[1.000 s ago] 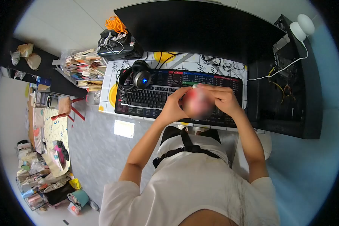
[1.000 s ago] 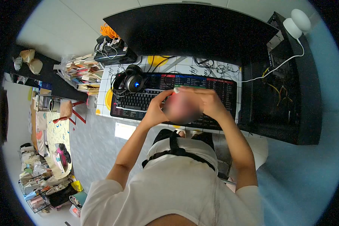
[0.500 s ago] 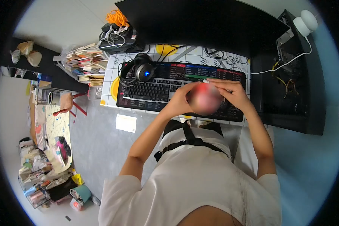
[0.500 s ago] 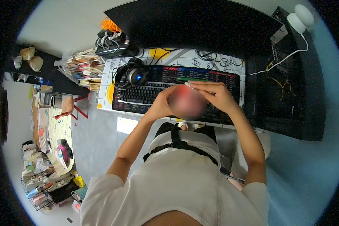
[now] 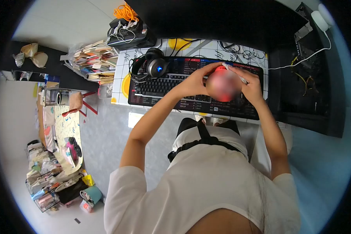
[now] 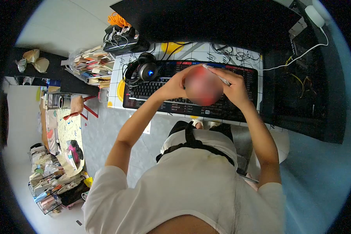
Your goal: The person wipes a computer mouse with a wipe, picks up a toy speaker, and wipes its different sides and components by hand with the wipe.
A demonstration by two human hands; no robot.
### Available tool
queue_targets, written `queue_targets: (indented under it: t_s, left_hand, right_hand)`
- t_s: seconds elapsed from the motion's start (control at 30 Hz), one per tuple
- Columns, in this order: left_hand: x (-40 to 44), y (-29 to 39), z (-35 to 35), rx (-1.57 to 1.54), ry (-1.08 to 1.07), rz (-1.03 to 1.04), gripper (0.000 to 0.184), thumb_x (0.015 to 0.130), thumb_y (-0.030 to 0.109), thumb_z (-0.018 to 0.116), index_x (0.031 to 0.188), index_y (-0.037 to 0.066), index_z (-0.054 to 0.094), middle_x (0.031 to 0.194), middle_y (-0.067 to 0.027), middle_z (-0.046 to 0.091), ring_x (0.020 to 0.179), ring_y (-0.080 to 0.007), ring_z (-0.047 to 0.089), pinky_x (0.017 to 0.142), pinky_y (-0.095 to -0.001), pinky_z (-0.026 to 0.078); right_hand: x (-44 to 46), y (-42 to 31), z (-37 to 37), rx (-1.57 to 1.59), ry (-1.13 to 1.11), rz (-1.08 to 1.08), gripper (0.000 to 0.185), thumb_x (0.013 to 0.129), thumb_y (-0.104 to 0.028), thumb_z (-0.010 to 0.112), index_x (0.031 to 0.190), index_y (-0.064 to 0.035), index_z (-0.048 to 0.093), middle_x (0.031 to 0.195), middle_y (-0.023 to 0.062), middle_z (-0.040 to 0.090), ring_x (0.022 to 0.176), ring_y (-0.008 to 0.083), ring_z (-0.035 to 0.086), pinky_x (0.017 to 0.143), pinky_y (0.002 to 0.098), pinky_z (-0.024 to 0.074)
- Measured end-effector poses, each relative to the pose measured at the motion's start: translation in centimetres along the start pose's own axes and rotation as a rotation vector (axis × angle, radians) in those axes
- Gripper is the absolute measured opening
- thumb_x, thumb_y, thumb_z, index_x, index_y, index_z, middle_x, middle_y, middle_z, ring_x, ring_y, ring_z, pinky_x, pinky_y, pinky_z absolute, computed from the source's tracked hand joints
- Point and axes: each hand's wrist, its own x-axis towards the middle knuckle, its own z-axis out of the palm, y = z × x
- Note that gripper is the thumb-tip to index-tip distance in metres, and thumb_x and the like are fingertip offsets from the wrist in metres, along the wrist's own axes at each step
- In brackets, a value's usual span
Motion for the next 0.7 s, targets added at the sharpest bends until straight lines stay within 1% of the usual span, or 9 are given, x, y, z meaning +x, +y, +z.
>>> queue_targets:
  t_s: [0.1,0.23,0.3,0.4,0.47,0.53,0.57,0.6,0.7]
  left_hand:
    - [0.5,0.1,-0.5,0.006,-0.03,-0.004,0.09,0.057,0.02,0.084,0.132,0.002,0.039,0.124,-0.011,0.051,0.112,-0.0198,0.051,0.087,-0.0333,0.048]
    - [0.1,1.1,0.0,0.101,0.092,0.012,0.081,0.056,0.02,0.084,0.125,0.0,0.047,0.115,-0.0115,0.057,0.103,-0.0178,0.056,0.087,-0.0322,0.047]
    - [-0.2,1.3,0.3,0.108,0.101,0.05,0.078,0.055,0.019,0.084,0.123,0.0,0.049,0.112,-0.0119,0.058,0.1,-0.0168,0.057,0.083,-0.0308,0.048]
    - [-0.4,1.5,0.6,0.113,-0.023,-0.112,0.082,0.055,0.018,0.084,0.125,-0.001,0.047,0.113,-0.011,0.058,0.102,-0.0172,0.056,0.077,-0.0298,0.051]
    - [-0.6,2.0,0.7,0.096,0.006,-0.1,0.082,0.055,0.018,0.084,0.125,0.0,0.047,0.113,-0.0105,0.058,0.102,-0.0169,0.056,0.079,-0.0305,0.05]
    - [-0.8,2.0,0.3,0.086,0.035,-0.083,0.082,0.054,0.018,0.084,0.125,0.0,0.048,0.113,-0.0099,0.057,0.103,-0.0166,0.055,0.081,-0.0313,0.05]
    - [-1.2,1.5,0.2,-0.023,0.079,-0.072,0.081,0.055,0.017,0.084,0.126,0.001,0.048,0.113,-0.0092,0.057,0.103,-0.0157,0.055,0.082,-0.0312,0.049]
    - [-1.0,1.3,0.1,-0.131,0.124,-0.054,0.081,0.055,0.017,0.084,0.126,0.001,0.048,0.113,-0.0086,0.057,0.102,-0.0147,0.054,0.084,-0.0312,0.048]
    - [-0.9,1.1,0.6,-0.137,0.073,-0.072,0.082,0.055,0.016,0.084,0.127,0.002,0.047,0.114,-0.007,0.057,0.102,-0.0136,0.054,0.086,-0.0307,0.046]
  right_hand:
    - [0.1,0.3,0.7,0.046,0.048,0.075,0.033,0.084,0.001,0.056,0.117,-0.0037,0.058,0.113,0.0128,0.062,0.103,0.0203,0.06,0.089,0.0295,0.0465]
    - [0.7,0.4,0.7,0.067,0.123,0.061,0.035,0.082,0.002,0.058,0.116,-0.0027,0.059,0.115,0.0132,0.061,0.105,0.021,0.059,0.089,0.0296,0.0466]
    - [1.4,0.7,0.1,0.004,-0.04,-0.078,0.034,0.079,0.002,0.059,0.113,-0.0026,0.061,0.116,0.0133,0.061,0.105,0.0224,0.059,0.089,0.0305,0.0471]
    - [3.4,-0.7,-0.3,0.069,-0.201,-0.066,0.029,0.079,-0.001,0.059,0.108,-0.003,0.063,0.112,0.0137,0.062,0.103,0.0228,0.061,0.087,0.0306,0.0488]
    - [4.2,-0.9,-0.9,0.128,-0.344,-0.021,0.028,0.08,-0.003,0.061,0.108,-0.0022,0.064,0.111,0.0147,0.063,0.102,0.0245,0.061,0.089,0.0301,0.0468]
    - [3.5,-0.4,-2.0,0.046,-0.29,-0.062,0.028,0.08,-0.002,0.06,0.108,-0.0035,0.064,0.112,0.0133,0.063,0.101,0.0234,0.062,0.087,0.0306,0.0482]
    - [3.0,-0.3,-2.2,-0.034,-0.241,-0.097,0.028,0.08,-0.002,0.059,0.108,-0.0047,0.064,0.112,0.0119,0.062,0.101,0.0223,0.062,0.085,0.031,0.0497]
    - [2.3,-0.5,-2.0,0.016,-0.209,-0.009,0.029,0.081,-0.001,0.058,0.109,-0.0053,0.064,0.113,0.0121,0.062,0.102,0.0228,0.062,0.085,0.0312,0.0496]
    - [2.7,-0.2,-0.9,0.011,-0.189,-0.139,0.031,0.08,-0.001,0.058,0.111,-0.0067,0.063,0.116,0.0116,0.061,0.097,0.0194,0.063,0.081,0.0294,0.0512]
